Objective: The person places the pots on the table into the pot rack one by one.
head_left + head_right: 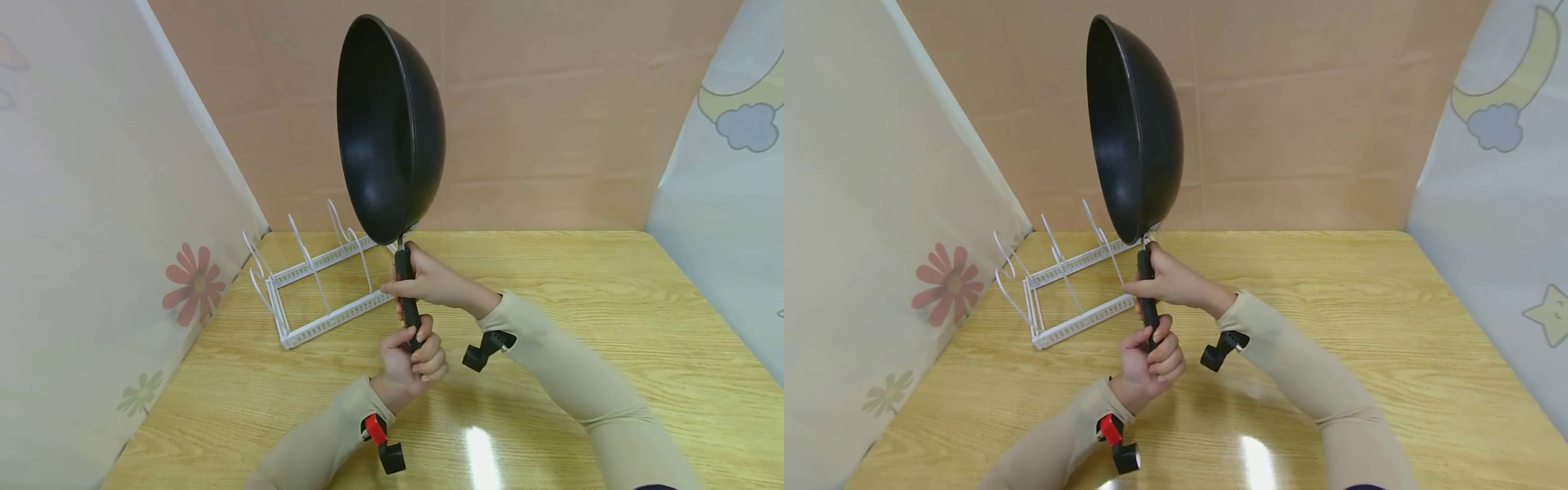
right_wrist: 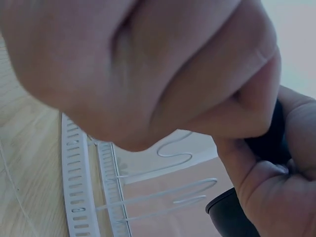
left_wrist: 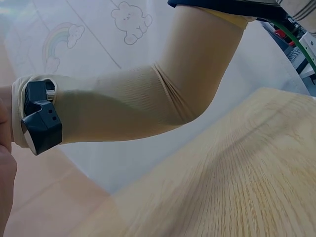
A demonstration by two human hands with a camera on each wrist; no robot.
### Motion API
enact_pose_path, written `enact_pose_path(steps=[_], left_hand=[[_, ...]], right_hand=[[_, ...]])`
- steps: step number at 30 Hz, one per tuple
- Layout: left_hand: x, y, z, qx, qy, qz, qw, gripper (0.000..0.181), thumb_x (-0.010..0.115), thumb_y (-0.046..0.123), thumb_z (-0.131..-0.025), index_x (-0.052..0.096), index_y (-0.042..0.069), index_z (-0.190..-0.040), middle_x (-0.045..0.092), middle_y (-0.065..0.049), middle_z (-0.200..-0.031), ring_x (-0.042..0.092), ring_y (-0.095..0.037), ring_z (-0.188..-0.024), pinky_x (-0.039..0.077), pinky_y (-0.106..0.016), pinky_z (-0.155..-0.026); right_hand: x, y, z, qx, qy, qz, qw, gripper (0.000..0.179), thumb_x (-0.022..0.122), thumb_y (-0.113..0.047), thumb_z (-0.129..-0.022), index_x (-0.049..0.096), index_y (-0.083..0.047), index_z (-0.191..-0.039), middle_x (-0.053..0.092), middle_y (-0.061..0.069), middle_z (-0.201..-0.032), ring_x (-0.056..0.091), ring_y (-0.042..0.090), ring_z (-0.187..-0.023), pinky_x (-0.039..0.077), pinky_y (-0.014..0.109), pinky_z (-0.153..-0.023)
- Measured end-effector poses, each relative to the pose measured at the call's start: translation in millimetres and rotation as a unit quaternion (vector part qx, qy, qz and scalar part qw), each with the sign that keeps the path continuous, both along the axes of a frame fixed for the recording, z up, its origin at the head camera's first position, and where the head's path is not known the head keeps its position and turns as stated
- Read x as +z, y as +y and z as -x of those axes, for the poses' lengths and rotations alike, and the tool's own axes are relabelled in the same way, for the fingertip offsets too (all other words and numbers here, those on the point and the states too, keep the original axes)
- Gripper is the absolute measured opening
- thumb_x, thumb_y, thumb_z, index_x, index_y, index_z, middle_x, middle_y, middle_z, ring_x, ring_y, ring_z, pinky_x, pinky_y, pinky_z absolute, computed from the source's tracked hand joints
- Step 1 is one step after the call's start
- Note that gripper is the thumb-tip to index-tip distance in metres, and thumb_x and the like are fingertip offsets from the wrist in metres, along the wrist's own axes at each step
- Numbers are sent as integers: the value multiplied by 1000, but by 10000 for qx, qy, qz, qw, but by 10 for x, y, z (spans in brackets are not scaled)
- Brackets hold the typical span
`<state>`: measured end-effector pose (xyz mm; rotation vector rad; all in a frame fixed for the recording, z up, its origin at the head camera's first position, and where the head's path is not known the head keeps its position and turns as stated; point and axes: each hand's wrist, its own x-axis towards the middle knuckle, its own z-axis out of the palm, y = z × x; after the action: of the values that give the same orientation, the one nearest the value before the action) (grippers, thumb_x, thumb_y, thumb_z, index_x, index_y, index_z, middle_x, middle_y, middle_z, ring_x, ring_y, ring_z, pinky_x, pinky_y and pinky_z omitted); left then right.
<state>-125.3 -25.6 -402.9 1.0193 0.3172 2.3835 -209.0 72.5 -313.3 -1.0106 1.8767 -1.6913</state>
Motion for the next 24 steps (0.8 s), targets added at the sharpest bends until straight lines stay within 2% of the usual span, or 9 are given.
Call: enact_pose_path(steps=[4, 10, 14, 19, 24], left_hand=[[-19, -39, 1, -27, -75, -87, 9999, 17, 49, 26, -94, 42, 16, -82, 26, 8, -54, 21, -4, -40, 16, -20, -40], [-30, -93, 6, -44, -216, -229, 9995, 16, 48, 23, -94, 42, 15, -81, 25, 8, -54, 23, -4, -40, 16, -19, -41], [-58, -138, 10, -108, -247, -352, 9990, 16, 47, 22, -94, 42, 14, -81, 24, 7, -54, 24, -5, -41, 17, -18, -41], [-98, -181, 7, -219, -286, -400, 9986, 17, 47, 21, -94, 40, 15, -80, 25, 7, -54, 25, -5, -42, 18, -18, -42], [-142, -224, -12, -345, -309, -556, 9974, 19, 46, 20, -94, 36, 15, -79, 26, 7, -55, 27, -4, -42, 20, -18, -43]], right_hand=[[-27, -58, 18, -89, -62, -117, 9999, 39, 65, -1, -93, 33, 1, -115, 60, 19, -71, 63, 24, -55, 56, 34, -57], [-41, -150, 47, -124, -21, -247, 9996, 36, 66, -3, -93, 35, 1, -111, 61, 13, -69, 63, 22, -54, 55, 33, -56], [-69, -216, 59, -92, -148, -297, 9994, 36, 66, -4, -93, 35, 1, -111, 61, 11, -68, 63, 21, -54, 55, 32, -56], [-107, -278, 42, -252, -303, -401, 9984, 37, 68, -5, -92, 36, 0, -109, 61, 11, -69, 62, 19, -54, 54, 30, -56], [-175, -349, 34, -154, -449, -288, 9985, 46, 69, -4, -91, 33, 0, -120, 59, 13, -68, 62, 20, -52, 54, 31, -55]])
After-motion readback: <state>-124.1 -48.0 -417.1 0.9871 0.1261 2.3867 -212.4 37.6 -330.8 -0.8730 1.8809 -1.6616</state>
